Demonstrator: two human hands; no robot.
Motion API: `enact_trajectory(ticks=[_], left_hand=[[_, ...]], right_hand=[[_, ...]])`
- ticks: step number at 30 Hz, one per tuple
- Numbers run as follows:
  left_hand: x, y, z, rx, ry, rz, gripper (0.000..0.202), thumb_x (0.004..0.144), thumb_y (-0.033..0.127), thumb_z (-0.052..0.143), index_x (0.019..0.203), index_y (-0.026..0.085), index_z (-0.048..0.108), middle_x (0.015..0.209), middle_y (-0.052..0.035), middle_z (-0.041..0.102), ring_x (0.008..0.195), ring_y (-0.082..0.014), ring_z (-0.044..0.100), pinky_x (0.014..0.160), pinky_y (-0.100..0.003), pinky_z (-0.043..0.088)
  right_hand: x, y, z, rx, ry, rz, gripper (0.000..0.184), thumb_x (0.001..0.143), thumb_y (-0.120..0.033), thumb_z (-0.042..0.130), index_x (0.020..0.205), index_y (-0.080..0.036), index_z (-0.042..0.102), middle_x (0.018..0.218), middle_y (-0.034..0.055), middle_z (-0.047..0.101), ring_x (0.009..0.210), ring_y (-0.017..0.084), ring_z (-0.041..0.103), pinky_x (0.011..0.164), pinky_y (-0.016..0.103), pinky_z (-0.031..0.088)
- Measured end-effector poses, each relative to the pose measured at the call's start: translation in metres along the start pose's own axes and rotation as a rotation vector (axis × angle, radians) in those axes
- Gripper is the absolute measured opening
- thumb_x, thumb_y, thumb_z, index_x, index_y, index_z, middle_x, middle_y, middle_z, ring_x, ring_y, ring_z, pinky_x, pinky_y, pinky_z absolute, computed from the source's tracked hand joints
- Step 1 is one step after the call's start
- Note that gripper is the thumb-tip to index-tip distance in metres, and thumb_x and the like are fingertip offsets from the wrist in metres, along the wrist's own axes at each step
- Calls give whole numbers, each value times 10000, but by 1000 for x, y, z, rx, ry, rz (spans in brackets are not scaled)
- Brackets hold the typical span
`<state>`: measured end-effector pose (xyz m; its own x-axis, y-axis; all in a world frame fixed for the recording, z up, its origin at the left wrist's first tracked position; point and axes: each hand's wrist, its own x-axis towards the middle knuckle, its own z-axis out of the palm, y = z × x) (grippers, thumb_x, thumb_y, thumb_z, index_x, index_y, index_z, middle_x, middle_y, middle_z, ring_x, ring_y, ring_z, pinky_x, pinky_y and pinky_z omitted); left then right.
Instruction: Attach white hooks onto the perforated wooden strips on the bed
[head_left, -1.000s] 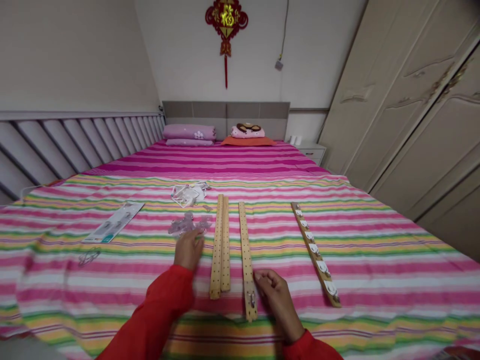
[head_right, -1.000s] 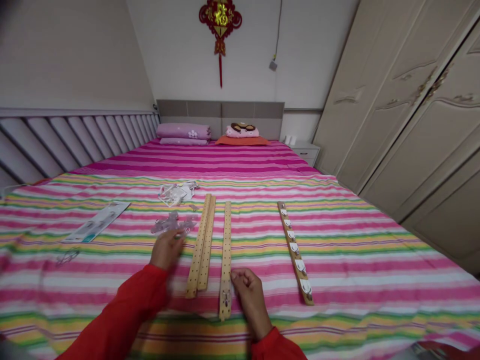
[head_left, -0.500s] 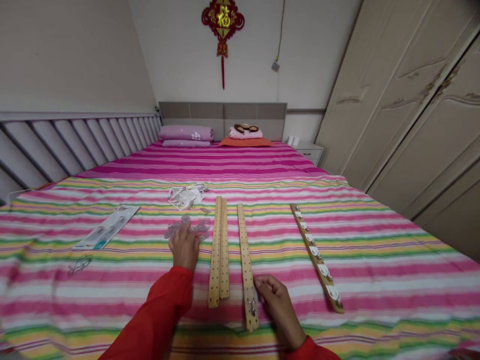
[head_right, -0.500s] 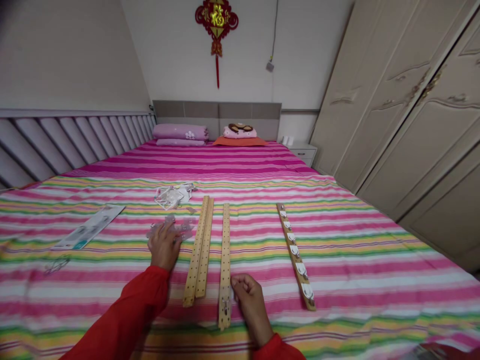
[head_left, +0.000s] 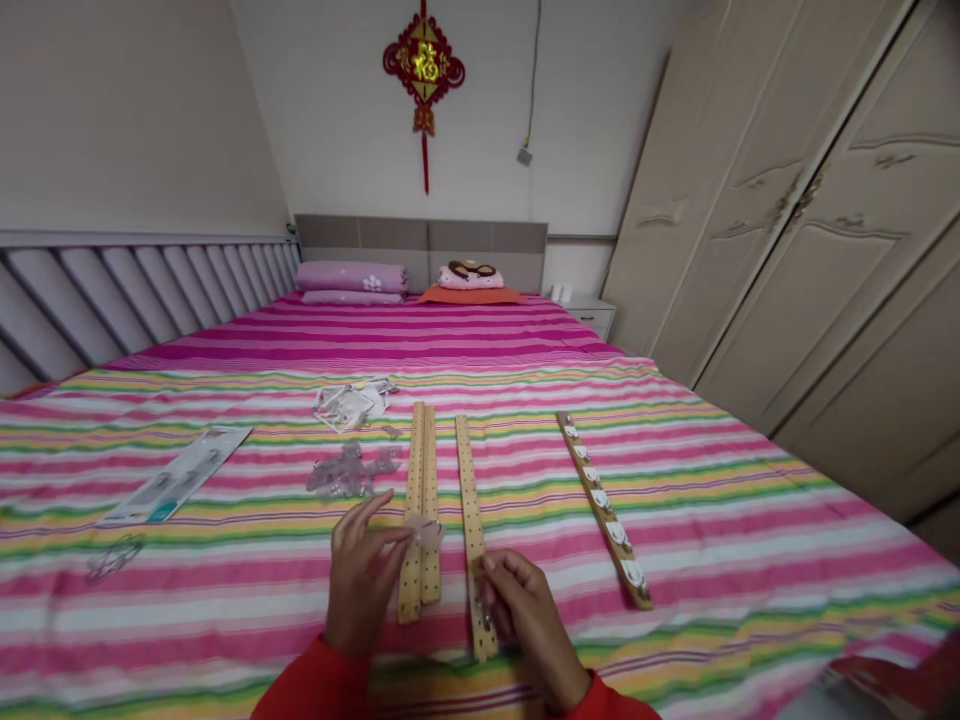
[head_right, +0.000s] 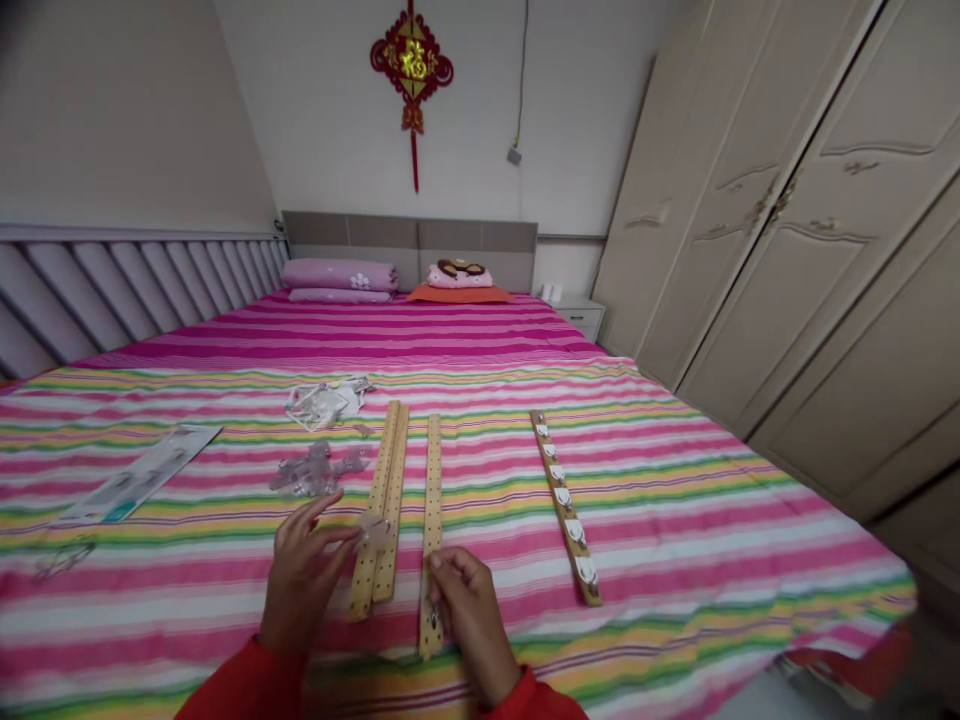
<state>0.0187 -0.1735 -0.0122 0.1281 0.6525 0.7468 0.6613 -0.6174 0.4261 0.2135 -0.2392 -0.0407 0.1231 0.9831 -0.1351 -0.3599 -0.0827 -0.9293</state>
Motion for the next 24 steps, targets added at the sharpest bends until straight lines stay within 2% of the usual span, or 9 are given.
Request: enact_trajectory(ticks=[2, 6, 9, 14, 20, 22, 24], left_hand=[[-6, 13, 0, -31, 6, 9, 128, 817, 268, 566, 781, 253, 687, 1166, -68, 610, 1143, -245, 477, 927, -443, 417], [-16, 35, 2, -74, 29, 7, 140, 820, 247, 554, 765, 256, 682, 1132, -71, 624, 1113, -242, 501, 905, -445, 431], [-24, 47, 4, -110, 34, -56, 132, 817, 267, 556, 767, 258, 678, 1092, -67, 630, 1078, -239, 530, 860, -430, 462], [-38, 56, 12, -161, 63, -134, 109, 814, 276, 560, 806, 250, 665, 1038, -67, 634, 1009, -226, 569, 816, -406, 491], [-49, 66, 16, -128, 72, -33, 81, 806, 205, 568, 810, 237, 643, 980, -62, 645, 999, -212, 579, 836, -372, 477], [-51, 68, 16, -122, 52, 4, 75, 800, 195, 576, 798, 236, 639, 972, -60, 649, 992, -210, 584, 837, -364, 475], [-52, 69, 16, -142, 29, 8, 73, 791, 202, 584, 818, 238, 642, 992, -65, 646, 1003, -212, 581, 843, -363, 480]], right_hand=[[-4, -4, 6, 13, -37, -11, 391, 716, -541, 672, 710, -159, 587, 517, -54, 526, 316, 23, 297, 329, 180, 168], [-11, -6, 13, 62, -95, -45, 383, 688, -510, 715, 785, -158, 601, 471, -72, 515, 277, 31, 329, 297, 172, 207], [-16, -9, 17, 99, -82, -71, 392, 675, -518, 721, 783, -164, 591, 501, -59, 558, 262, 32, 343, 289, 175, 252], [-25, -19, 21, 69, -36, -111, 432, 613, -527, 759, 780, -166, 592, 506, -52, 568, 274, 32, 352, 289, 171, 256], [-29, -17, 27, 4, 27, -148, 409, 631, -524, 746, 774, -176, 586, 395, -94, 446, 290, 57, 354, 310, 182, 267], [-31, -19, 27, -22, 37, -152, 396, 669, -539, 707, 789, -179, 595, 396, -93, 437, 289, 63, 340, 311, 193, 270], [-34, -24, 25, -122, 85, -226, 345, 730, -518, 658, 804, -183, 624, 451, -59, 495, 334, 85, 396, 338, 212, 321]])
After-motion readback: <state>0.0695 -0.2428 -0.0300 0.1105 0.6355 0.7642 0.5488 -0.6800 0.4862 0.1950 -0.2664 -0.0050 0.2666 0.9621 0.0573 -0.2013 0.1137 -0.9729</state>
